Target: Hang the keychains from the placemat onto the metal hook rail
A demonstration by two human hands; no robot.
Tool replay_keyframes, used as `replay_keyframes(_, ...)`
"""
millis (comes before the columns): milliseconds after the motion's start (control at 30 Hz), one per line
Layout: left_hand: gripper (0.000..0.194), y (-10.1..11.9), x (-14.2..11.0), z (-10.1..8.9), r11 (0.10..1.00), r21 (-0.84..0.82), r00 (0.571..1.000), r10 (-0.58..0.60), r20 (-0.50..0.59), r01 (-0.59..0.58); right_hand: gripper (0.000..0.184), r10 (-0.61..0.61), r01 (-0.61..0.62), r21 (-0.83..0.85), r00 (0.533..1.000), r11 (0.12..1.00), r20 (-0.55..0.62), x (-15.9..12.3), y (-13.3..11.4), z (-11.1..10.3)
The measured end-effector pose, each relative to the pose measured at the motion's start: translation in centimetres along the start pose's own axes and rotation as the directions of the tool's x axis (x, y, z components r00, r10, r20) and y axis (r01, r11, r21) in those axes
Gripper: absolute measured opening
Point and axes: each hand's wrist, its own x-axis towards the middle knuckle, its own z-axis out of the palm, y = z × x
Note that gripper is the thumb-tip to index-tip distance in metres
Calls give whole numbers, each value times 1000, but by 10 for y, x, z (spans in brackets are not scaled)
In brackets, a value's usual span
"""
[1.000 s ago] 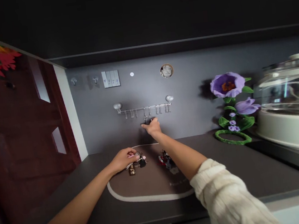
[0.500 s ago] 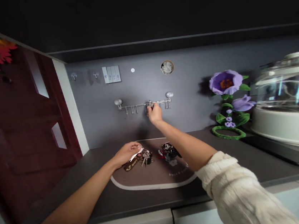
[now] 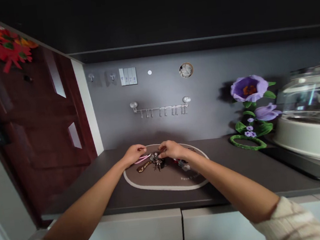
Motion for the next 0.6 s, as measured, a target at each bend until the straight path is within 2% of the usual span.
replay_keyframes(67,24,1,-2,-3,993,-110,998,-43,-53,37,35,-12,12,-7,1000,1000,3,-2,-6,-11)
replay_keyframes(133,30,6,-4,-7,975,-223,997,-38,-74,21,33,-3,3,19,1000,1000,2,-2,-14,-25)
replay_keyframes(200,34,17,-8,-13,958,-284,998,24,-59,-39,30,-25,24,84,1000,996,10,-4,-24,-39)
replay_keyframes(233,36,26,-10,-18,954,-288,997,70,-39,-78,30,-30,24,118,998,993,50,-6,-31,-47)
replay_keyframes(300,37,48,-14,-28,951,-287,987,142,72,-116,30,-75,33,210,978,977,193,-11,-46,-60)
replay_keyframes(367,36,74,-18,-40,944,-306,961,190,200,-123,30,-69,-34,271,930,962,361,-17,-62,-70)
replay_keyframes(400,34,87,-20,-45,936,-333,947,201,249,-111,28,-55,-81,309,911,948,408,-20,-69,-73)
replay_keyframes(433,34,99,-21,-50,923,-376,931,210,297,-87,26,-67,-101,367,906,925,418,-23,-75,-76)
replay_keyframes(500,39,119,-24,-56,881,-472,902,230,365,-34,29,-103,-108,511,925,853,367,-26,-82,-77)
replay_keyframes(600,53,131,-26,-56,820,-570,907,201,369,50,52,-101,-99,663,961,742,256,-28,-80,-71)
